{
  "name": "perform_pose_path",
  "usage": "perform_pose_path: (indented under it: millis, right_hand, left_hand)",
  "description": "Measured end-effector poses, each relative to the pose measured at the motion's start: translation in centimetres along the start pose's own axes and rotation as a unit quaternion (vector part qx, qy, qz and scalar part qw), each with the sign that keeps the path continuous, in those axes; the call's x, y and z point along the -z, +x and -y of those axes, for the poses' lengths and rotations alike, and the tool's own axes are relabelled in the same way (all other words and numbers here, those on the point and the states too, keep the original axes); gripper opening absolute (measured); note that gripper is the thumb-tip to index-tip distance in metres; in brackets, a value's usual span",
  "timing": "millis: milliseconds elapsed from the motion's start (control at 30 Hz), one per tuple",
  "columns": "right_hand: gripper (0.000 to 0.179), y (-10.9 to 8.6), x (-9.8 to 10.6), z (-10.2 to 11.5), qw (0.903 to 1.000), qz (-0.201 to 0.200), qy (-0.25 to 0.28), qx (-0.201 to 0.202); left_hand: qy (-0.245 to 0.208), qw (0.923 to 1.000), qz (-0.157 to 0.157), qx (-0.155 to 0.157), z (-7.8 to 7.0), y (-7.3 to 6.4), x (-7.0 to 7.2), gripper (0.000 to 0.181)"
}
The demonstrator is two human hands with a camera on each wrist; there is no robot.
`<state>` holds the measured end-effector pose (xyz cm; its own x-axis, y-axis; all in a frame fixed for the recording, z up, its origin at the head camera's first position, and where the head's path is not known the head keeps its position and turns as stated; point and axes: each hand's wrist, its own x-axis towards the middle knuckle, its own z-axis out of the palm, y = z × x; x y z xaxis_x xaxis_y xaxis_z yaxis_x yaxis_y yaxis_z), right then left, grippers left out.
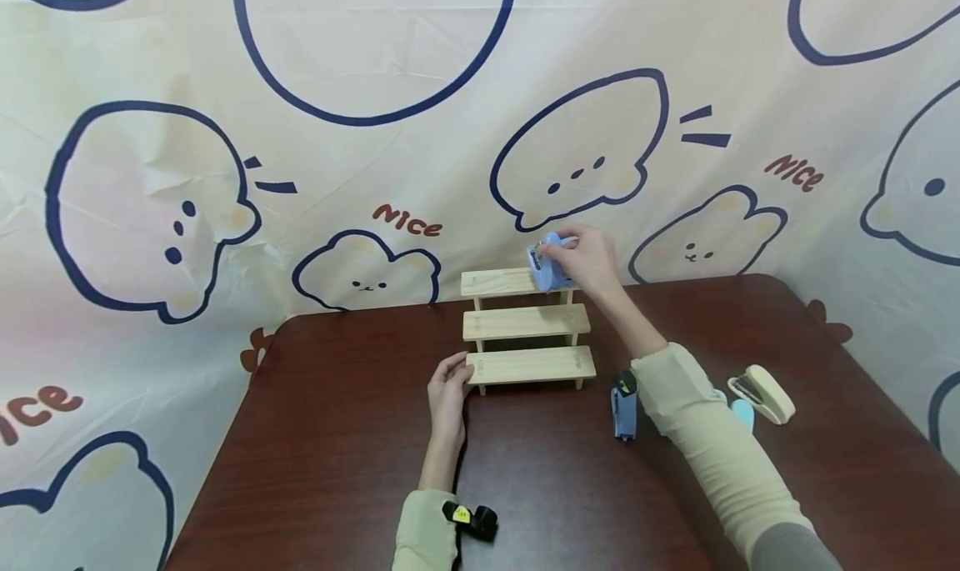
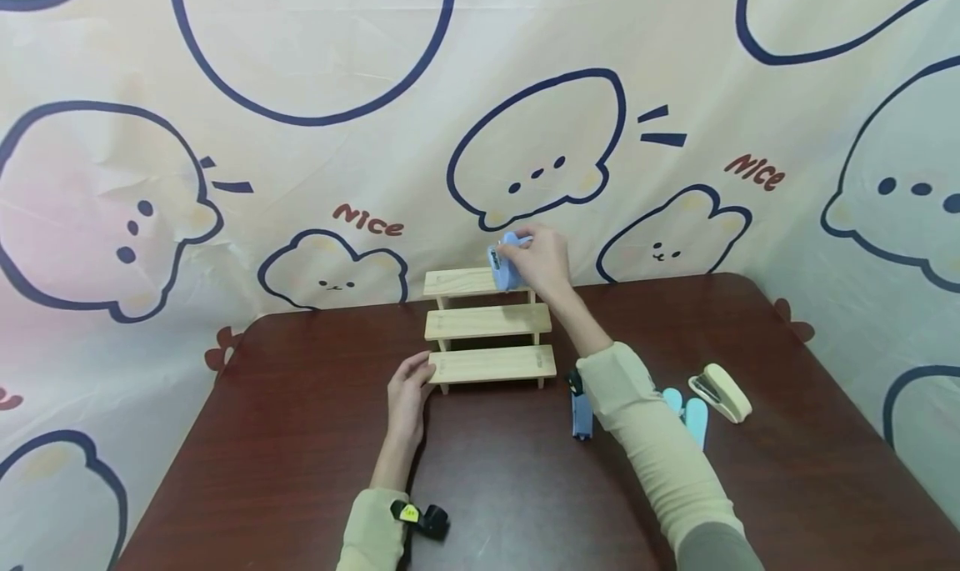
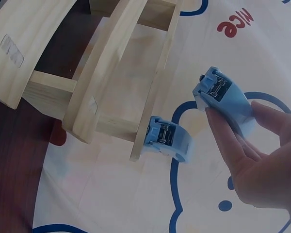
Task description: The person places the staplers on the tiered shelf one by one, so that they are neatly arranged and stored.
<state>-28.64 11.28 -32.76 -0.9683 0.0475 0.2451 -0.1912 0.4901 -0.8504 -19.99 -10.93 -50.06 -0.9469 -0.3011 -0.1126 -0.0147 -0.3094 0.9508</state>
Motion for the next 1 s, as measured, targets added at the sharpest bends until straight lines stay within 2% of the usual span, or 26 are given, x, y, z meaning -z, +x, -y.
perform_pose_path:
  millis: [267, 533, 800, 1000]
  right_hand:
    - [0.034, 0.4, -0.8, 0.2, 1.0, -0.002, -0.004, 0.006]
    - [0.036, 0.7, -1.4, 0.5, 0.9999, 0.008, -0.005, -0.008]
    - [0.034, 1.0, -2.3, 0.2, 0.9997, 0.005, -0.02, 0.014]
    - [0.033, 1.4, -2.9, 0.1, 0.9993, 0.002, -0.035, 0.015]
  left_hand:
    - [0.005, 1.0, -0.006, 0.004, 0.0, 0.1, 0.0, 0.03]
    - [0.002, 1.0, -0.007, 0.006, -0.2, 0.1, 0.1, 0.029]
    - [-0.006, 0.9999, -0.002, 0.009, 0.0, 0.0, 0.1, 0.03]
    - [0.003, 0.9999, -0.004, 0.012, 0.0, 0.1, 0.1, 0.032]
